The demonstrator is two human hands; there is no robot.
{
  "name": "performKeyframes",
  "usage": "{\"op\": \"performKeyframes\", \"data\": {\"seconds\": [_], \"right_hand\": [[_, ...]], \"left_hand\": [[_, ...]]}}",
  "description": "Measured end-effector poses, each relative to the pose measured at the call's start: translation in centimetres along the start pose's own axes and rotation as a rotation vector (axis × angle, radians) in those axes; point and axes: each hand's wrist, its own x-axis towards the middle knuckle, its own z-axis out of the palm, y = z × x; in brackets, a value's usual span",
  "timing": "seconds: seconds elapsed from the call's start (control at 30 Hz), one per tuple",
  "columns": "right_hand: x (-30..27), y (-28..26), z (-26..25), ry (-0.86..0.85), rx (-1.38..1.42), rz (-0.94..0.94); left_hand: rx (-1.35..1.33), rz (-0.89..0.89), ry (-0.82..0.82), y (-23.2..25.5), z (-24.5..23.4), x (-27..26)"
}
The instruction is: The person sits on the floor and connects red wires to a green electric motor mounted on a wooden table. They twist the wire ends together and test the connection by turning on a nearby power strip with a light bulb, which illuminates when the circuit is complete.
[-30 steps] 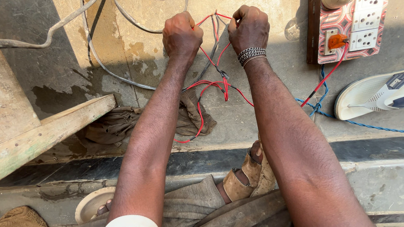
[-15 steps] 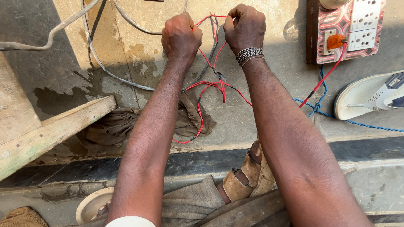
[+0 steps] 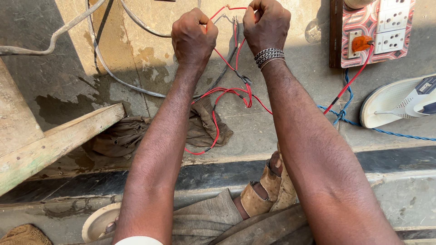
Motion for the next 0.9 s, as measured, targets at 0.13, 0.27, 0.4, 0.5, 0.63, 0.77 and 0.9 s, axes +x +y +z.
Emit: {"op": "performKeyframes", "data": {"seconds": [0.13, 0.27, 0.4, 0.5, 0.63, 0.77, 0.9], "right_hand": [[0.7, 0.0, 0.2, 0.032, 0.05, -0.063], [1.8, -1.6, 0.0, 0.112, -0.147, -0.145], [2.8, -6.0, -3.0, -0.077, 0.179, -0.044], [2.0, -10.4, -5.6, -0.094, 0.196, -0.023], [-1.2, -16.1, -8.2, -0.102, 0.241, 0.113], [-3.1, -19.1, -11.2, -0.104, 0.389, 0.362], [-3.6, -19.4, -12.4, 0.029, 0.559, 0.567]], "left_hand": [[-0.097, -0.083, 0.055, 0.6, -0.8, 0.0], [-0.533, -0.506, 0.043, 2.2, -2.5, -0.3], [-0.971, -0.936, -0.012, 5.6, -5.8, -0.5], [-1.108, -1.032, -0.03, 8.3, -8.4, -0.6], [-1.088, -1.02, -0.033, 10.7, -10.8, 0.0], [-1.169, -0.983, -0.087, 12.8, -12.3, 0.0], [-1.207, -1.007, -0.102, 13.7, -13.0, -0.2]]}}
